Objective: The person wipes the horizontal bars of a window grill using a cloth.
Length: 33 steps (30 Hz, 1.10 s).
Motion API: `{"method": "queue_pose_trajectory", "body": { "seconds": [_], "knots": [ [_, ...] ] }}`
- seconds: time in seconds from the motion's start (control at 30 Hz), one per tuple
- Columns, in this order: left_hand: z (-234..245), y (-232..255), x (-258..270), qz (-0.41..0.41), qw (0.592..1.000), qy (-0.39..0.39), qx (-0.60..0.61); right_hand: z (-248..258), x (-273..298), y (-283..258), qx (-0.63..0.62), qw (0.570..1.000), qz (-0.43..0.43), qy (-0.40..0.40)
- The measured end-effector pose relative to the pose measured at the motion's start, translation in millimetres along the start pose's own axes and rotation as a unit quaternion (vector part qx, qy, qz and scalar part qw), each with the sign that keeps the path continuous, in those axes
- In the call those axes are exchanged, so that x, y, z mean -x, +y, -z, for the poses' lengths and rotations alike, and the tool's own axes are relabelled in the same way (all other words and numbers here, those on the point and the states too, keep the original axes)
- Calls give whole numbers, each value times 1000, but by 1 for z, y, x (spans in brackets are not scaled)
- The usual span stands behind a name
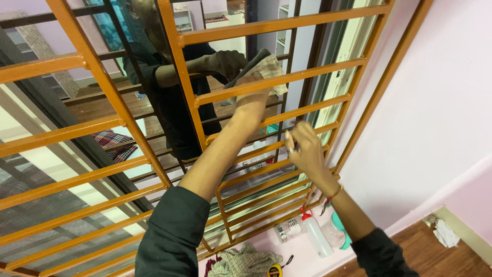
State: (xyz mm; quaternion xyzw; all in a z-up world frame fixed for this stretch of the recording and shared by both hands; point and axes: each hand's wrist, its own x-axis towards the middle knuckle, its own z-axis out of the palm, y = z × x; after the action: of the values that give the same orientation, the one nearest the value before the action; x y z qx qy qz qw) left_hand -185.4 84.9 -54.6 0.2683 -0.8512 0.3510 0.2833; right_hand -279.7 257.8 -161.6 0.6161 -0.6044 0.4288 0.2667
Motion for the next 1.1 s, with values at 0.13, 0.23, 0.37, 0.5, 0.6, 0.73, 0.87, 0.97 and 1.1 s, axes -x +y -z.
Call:
{"method": "queue_pose_trajectory", "body": {
  "seconds": [0.13,0.23,0.37,0.5,0.6,0.73,0.87,0.97,1.1],
  "knots": [
    [-7,-4,2,2,999,0,42,13,-42,-2,-20,999,35,-21],
    [-7,-6,0,11,997,-24,69,6,-73,7,-79,995,12,-61],
    [0,-13,-2,24,986,-95,133,-26,-94,24,-5,1000,16,-6],
    [-1,-5,17,82,983,-29,161,-37,-100,27,-47,994,2,-103],
    [6,-2,21,94,965,-2,244,-43,-104,26,-58,995,12,-79],
    [59,1,36,116,919,-125,356,-48,-100,36,-36,998,-12,-40],
    [107,30,74,-14,928,79,364,-57,-87,64,22,999,-30,40],
    [109,41,103,-163,903,179,354,-64,-85,78,48,992,-92,73],
    [70,50,117,-284,897,56,335,-58,-99,80,31,981,-164,98]
  ]
}}
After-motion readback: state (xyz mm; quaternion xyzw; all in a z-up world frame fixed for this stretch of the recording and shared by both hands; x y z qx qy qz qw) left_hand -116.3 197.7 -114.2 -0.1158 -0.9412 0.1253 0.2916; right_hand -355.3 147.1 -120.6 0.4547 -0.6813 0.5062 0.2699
